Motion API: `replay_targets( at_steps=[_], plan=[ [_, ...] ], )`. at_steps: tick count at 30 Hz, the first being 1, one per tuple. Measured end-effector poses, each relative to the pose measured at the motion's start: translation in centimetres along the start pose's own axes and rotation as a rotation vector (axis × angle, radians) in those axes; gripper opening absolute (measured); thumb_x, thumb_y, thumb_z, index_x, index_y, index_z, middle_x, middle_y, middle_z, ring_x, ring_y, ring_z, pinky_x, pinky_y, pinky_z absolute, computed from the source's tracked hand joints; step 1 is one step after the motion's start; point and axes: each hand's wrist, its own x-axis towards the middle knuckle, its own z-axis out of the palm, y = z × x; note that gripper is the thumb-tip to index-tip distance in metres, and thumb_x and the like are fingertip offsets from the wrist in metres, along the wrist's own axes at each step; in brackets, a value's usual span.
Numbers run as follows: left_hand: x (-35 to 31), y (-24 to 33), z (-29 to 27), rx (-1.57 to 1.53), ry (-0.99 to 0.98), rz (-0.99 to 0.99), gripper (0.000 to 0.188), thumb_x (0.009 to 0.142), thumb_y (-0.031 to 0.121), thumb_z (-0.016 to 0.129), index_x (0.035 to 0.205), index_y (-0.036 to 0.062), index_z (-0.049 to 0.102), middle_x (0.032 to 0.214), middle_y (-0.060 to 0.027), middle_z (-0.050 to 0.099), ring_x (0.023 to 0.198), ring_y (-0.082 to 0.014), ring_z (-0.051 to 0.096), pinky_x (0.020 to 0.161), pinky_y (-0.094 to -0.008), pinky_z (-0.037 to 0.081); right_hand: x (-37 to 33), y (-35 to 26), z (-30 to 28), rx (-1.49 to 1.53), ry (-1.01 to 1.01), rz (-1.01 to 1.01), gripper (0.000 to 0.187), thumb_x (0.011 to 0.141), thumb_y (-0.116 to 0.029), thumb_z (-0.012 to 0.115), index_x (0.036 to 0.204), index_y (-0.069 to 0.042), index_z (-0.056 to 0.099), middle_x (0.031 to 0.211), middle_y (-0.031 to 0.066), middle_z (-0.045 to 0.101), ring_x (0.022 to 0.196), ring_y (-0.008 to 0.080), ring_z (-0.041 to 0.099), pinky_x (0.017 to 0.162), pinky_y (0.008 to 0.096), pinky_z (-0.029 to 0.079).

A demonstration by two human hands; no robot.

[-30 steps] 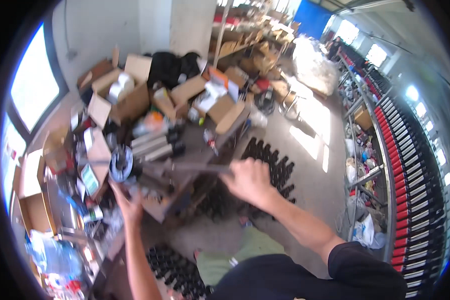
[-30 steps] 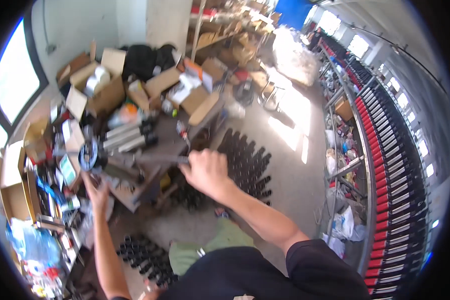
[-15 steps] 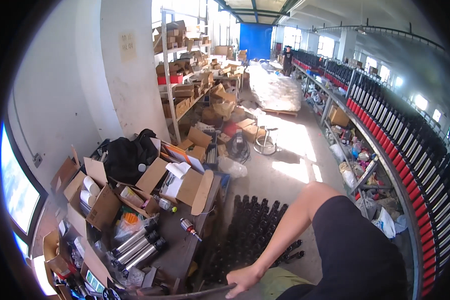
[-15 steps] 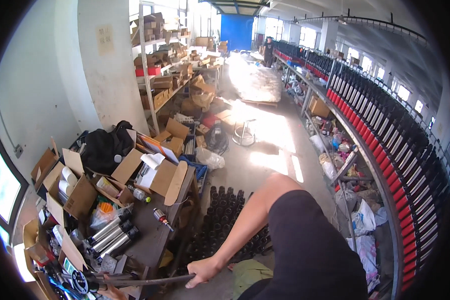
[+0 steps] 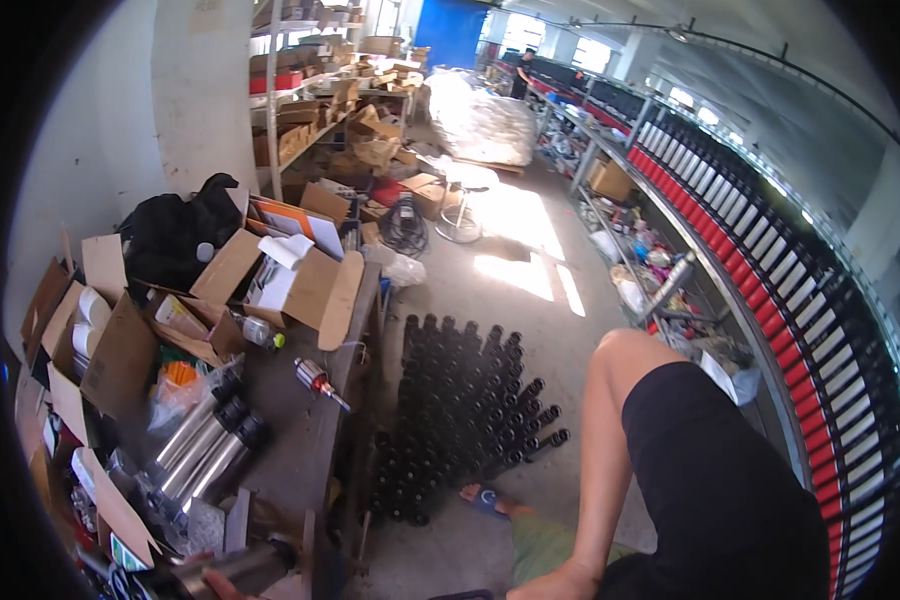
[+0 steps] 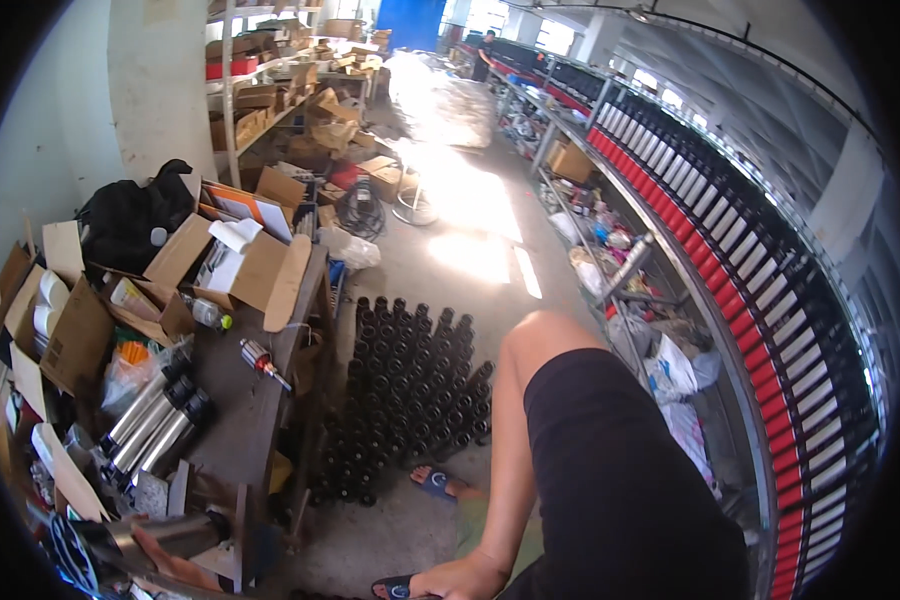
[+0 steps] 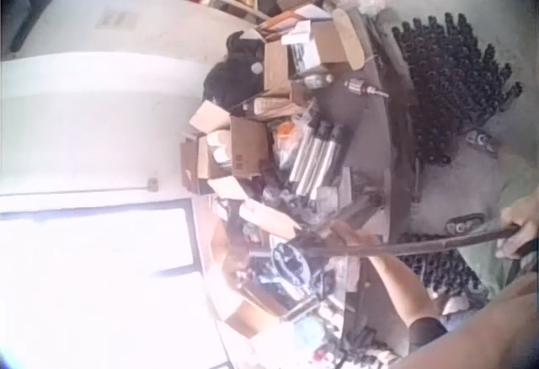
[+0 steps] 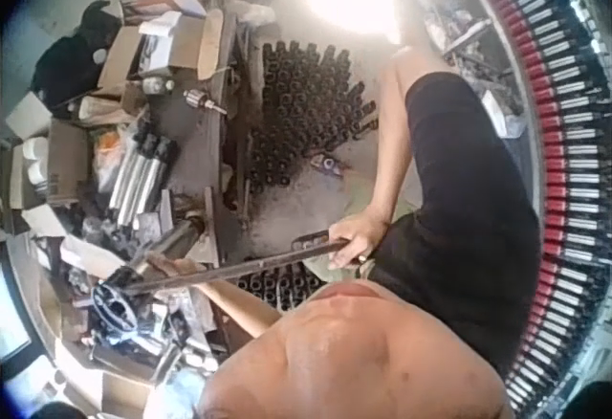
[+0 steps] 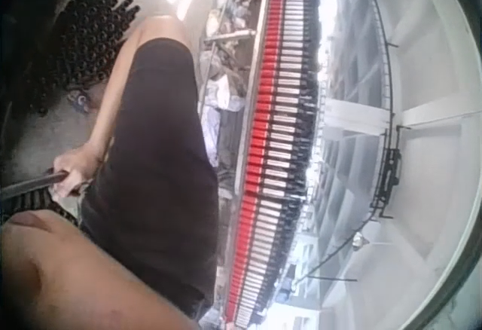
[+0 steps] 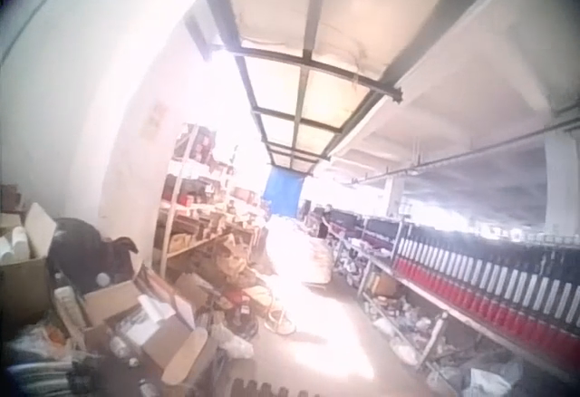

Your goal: The person holds a large silver metal tube and inserts a long metal rod through a cap at one end, sliding the rod in and out by hand to check the internal assembly.

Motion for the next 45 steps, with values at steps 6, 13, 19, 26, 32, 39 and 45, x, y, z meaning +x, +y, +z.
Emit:
replay_targets(
  at_steps=[6,13,19,26,32,39,45],
  plan=[
    [2.4,0.1,-1.7,-0.333,-0.452,0.162,0.032,0.085,0.019,0.078,0.104,-0.0009,0.062,0.095,-0.0068,0.062,0.083,-0.0181,0.058,0.073,-0.0340,0.049,8.9,7.4,15.3,0.244,0.261,-0.109,0.042,0.102,-0.033,0.055,0.071,-0.007,0.064,0.067,0.0008,0.060,0.065,0.0106,0.056,0.062,0.0271,0.043],
    [6.3,1.9,-9.0,-0.419,-1.051,-0.216,0.072,0.080,0.003,0.071,0.145,0.0010,0.038,0.126,-0.0078,0.051,0.110,-0.0219,0.053,0.095,-0.0337,0.046,22.6,9.2,25.9,0.397,0.483,-0.286,0.042,0.101,-0.036,0.056,0.071,-0.007,0.057,0.067,0.0015,0.057,0.061,0.0110,0.054,0.060,0.0260,0.044],
    [-3.6,0.0,-24.0,-0.670,-0.836,-1.067,0.061,0.094,0.051,0.059,0.131,0.0029,0.058,0.125,-0.0156,0.063,0.115,-0.0249,0.059,0.092,-0.0351,0.047,21.7,7.2,21.4,-0.146,0.351,-0.602,0.023,0.100,-0.020,0.056,0.088,-0.002,0.064,0.084,0.0051,0.057,0.077,0.0152,0.055,0.071,0.0295,0.043],
    [-16.1,19.9,-27.7,0.490,-0.231,-0.569,0.038,0.086,0.038,0.075,0.096,0.0026,0.065,0.079,-0.0015,0.068,0.074,-0.0172,0.065,0.062,-0.0354,0.051,28.8,-18.5,-3.8,-1.159,1.038,-1.450,0.049,0.089,-0.022,0.065,0.133,-0.007,0.052,0.124,0.0180,0.055,0.124,0.0347,0.048,0.103,0.0457,0.034],
    [-5.0,22.3,-8.6,1.119,-0.086,-0.226,0.029,0.087,0.035,0.062,0.094,0.0082,0.068,0.089,-0.0168,0.070,0.090,-0.0383,0.066,0.080,-0.0494,0.052,33.9,-38.3,-16.4,-2.264,0.067,-0.928,0.018,0.081,-0.033,0.069,0.092,-0.019,0.074,0.082,0.0087,0.070,0.089,0.0316,0.068,0.078,0.0441,0.055],
    [-1.8,19.4,-4.1,1.620,0.167,-0.238,0.025,0.083,0.023,0.058,0.092,0.0066,0.075,0.092,-0.0155,0.074,0.086,-0.0335,0.074,0.075,-0.0439,0.058,36.3,-37.4,-23.7,-2.134,0.364,-1.072,0.028,0.081,-0.039,0.070,0.079,-0.011,0.075,0.082,0.0152,0.072,0.081,0.0345,0.070,0.075,0.0458,0.057],
    [0.3,14.6,-10.2,1.606,0.225,0.054,0.033,0.080,0.044,0.069,0.089,0.0131,0.071,0.087,-0.0150,0.074,0.087,-0.0346,0.073,0.076,-0.0460,0.059,31.3,-37.7,-25.8,-2.044,0.489,-0.738,0.038,0.087,-0.043,0.065,0.103,-0.011,0.074,0.095,0.0183,0.072,0.092,0.0369,0.069,0.080,0.0466,0.057]
  ],
)
